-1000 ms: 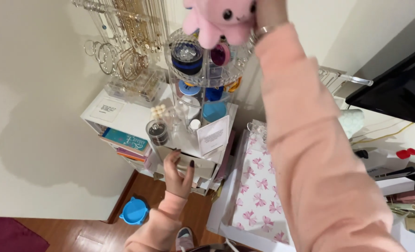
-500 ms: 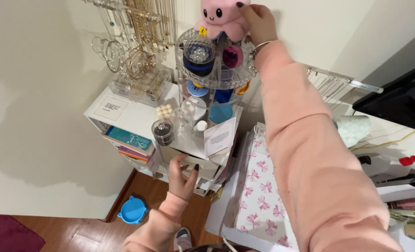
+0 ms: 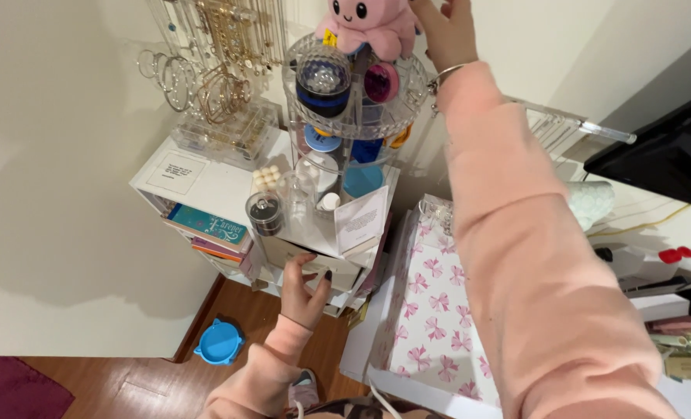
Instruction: The person organizes small items in a bedroom, picking up a card and placing it in a drawer, moving a plush toy, handling a pouch and coins, and arranging figurines and a framed photo on a desk.
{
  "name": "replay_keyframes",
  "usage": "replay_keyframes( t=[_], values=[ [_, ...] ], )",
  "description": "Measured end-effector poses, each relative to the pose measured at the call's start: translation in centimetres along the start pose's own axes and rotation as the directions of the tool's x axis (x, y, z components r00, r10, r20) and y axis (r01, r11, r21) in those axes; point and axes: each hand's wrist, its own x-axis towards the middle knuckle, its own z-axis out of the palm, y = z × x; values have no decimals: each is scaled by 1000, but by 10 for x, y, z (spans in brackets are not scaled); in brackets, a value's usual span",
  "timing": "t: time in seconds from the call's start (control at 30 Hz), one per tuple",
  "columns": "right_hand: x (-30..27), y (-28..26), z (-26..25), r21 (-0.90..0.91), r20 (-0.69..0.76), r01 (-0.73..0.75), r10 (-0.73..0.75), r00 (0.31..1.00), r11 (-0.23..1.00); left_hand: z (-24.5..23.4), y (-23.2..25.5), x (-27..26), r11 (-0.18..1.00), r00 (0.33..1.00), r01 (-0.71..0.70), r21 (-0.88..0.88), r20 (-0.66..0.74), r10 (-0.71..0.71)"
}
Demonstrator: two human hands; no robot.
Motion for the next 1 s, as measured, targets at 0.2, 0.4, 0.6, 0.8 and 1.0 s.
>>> replay_keyframes(
  t=[0.2, 0.4, 0.6, 0.8, 1.0],
  values=[
    [-46, 12, -47, -39, 53, 80, -78, 996, 996, 12, 12, 2, 999, 998, -34, 2, 44, 34],
    [-160, 42, -141, 190, 228, 277, -317, 921, 942, 46, 24, 2, 1000, 985, -25, -13, 169, 27],
    [-292, 94, -212, 234, 44, 91, -104, 994, 968, 100, 32, -4, 993, 929, -13, -119, 366, 56],
    [-401, 166, -270, 166, -213, -169, 203, 956, 972, 158, 51, -33, 981, 873, -37, -192, 471, 125],
    [-456, 228, -306, 112, -285, -329, 348, 893, 938, 214, 69, -66, 977, 812, -44, -207, 562, 156]
  ],
)
